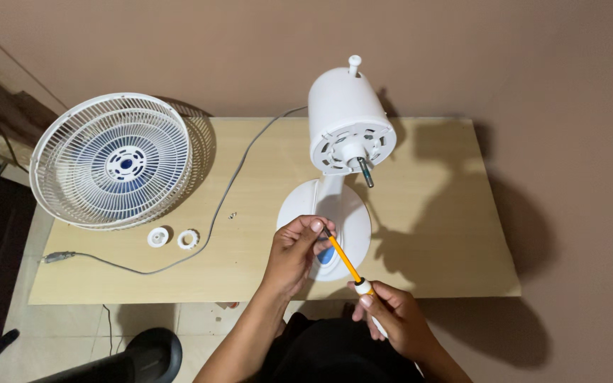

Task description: The person assembles a white table fan by attaching the motor housing to the base and securing it with screws using a screwdriver. The fan cage and other components remain disassembled on the table.

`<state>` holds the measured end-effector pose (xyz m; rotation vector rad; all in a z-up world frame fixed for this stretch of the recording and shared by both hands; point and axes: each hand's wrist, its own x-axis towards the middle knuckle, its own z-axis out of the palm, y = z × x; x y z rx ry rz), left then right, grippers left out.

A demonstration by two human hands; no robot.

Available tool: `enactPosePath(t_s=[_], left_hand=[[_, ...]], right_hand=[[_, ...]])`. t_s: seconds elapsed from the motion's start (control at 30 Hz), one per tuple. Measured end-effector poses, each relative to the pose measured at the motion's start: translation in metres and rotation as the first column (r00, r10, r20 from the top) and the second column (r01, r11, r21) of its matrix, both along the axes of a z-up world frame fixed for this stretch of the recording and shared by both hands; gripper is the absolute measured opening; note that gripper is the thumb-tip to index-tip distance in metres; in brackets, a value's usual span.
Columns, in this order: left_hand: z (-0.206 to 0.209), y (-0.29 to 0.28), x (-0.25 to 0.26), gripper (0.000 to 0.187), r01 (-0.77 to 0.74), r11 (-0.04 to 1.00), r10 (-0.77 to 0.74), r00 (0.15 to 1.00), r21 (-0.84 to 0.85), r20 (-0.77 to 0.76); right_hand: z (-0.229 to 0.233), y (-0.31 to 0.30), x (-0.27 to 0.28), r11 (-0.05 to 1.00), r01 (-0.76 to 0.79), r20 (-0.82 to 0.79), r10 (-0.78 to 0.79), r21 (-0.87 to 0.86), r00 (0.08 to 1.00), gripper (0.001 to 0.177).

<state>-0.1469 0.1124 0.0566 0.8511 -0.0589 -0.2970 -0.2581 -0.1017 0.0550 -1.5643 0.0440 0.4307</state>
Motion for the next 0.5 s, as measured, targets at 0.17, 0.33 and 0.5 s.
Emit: enactPosePath(t_s=[0.17, 0.33, 0.5], left_hand=[[0.001, -0.004, 0.000, 0.021, 0.003, 1.000, -0.002, 1.000, -0.026, 0.026], [0.008, -0.011, 0.012, 0.021, 0.040, 0.993, -0.051, 0.993, -0.109, -0.102], [0.023, -0.035, 0.029, 0.024, 0.019, 0.989, -0.047, 0.980, -0.147, -0.192]], right_hand=[[0.011, 0.000, -0.002, 0.995, 0.059, -0.145, -0.047, 0.080, 0.988, 0.041], [0.000, -0.001, -0.003, 0.960, 0.255, -0.145, -0.237, 0.117, 0.961, 0.029], [0.001, -0.002, -0.008, 0.932, 0.362, 0.136, -0.360, 0.008, 0.923, 0.029]])
